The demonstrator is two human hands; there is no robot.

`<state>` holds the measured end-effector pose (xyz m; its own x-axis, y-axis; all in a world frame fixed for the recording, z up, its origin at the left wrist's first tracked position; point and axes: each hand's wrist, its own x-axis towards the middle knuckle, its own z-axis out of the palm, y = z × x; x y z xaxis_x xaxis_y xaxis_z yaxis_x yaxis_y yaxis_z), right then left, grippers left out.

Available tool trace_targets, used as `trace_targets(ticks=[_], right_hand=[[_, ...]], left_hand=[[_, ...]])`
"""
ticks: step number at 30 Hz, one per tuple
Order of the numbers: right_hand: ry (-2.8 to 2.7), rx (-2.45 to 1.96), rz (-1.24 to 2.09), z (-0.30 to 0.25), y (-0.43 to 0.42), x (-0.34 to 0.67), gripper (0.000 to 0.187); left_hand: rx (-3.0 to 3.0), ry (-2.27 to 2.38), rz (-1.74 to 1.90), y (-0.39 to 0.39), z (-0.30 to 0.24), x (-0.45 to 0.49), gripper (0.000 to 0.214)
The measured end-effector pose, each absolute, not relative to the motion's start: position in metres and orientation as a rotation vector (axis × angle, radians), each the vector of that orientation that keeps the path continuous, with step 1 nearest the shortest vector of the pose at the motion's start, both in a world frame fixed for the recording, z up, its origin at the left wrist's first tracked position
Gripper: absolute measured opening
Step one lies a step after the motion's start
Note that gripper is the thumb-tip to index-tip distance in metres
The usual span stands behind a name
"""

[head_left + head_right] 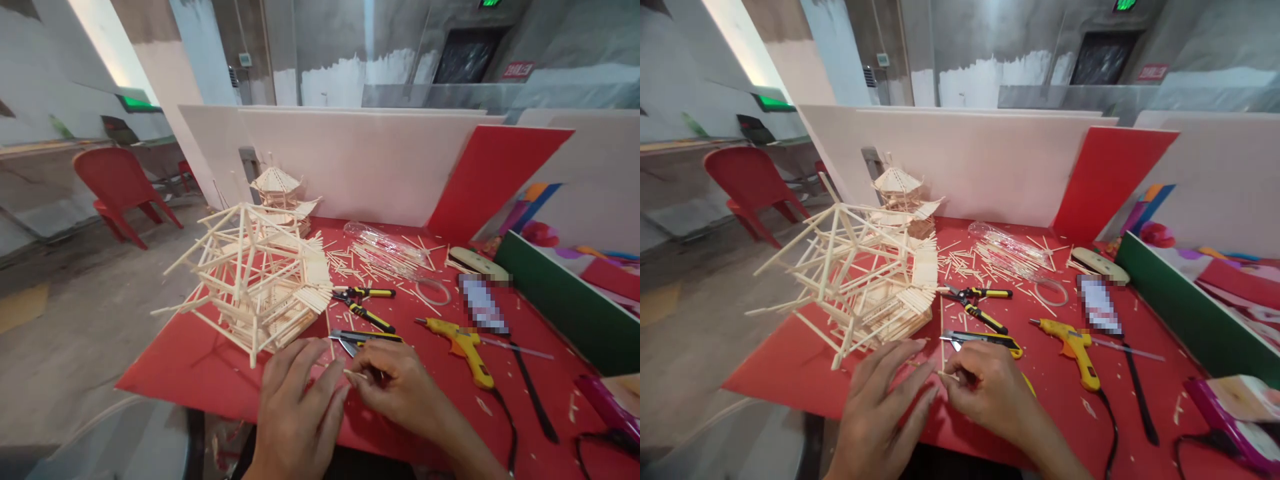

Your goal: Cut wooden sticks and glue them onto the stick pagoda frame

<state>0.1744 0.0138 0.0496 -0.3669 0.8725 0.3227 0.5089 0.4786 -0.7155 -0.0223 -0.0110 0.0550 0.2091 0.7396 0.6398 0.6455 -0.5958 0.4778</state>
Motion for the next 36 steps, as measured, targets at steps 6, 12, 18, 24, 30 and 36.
trace_targets(ticks=[6,12,18,24,30,36], right_hand=[[-2.097,-1.166,0.728,0.042,0.013,0.190,0.015],[-2.122,-1.186,0.804,0.040,0.016,0.205,0.012],[-2.178,-1.145,0.784,0.046,0.021,0.213,0.016],[-2.296,-1.510,0.524,0.052,0.071,0.227,0.034],[-2.374,-1.873,0.368,0.030,0.127,0.220,0.069],[-2.362,-1.884,0.512,0.029,0.142,0.223,0.041]], left_hand=[[2.299,1.145,0.944,0.005,0.037,-0.011,0.021],[2.063,1.109,0.842,0.013,0.029,0.001,0.021],[1.931,1.081,0.840,0.018,0.024,0.010,0.024],[1.522,1.211,1.087,0.027,0.024,0.015,0.019],[1.067,1.195,1.116,0.034,0.021,0.021,0.020],[0.894,1.138,1.146,0.038,0.015,0.027,0.025]])
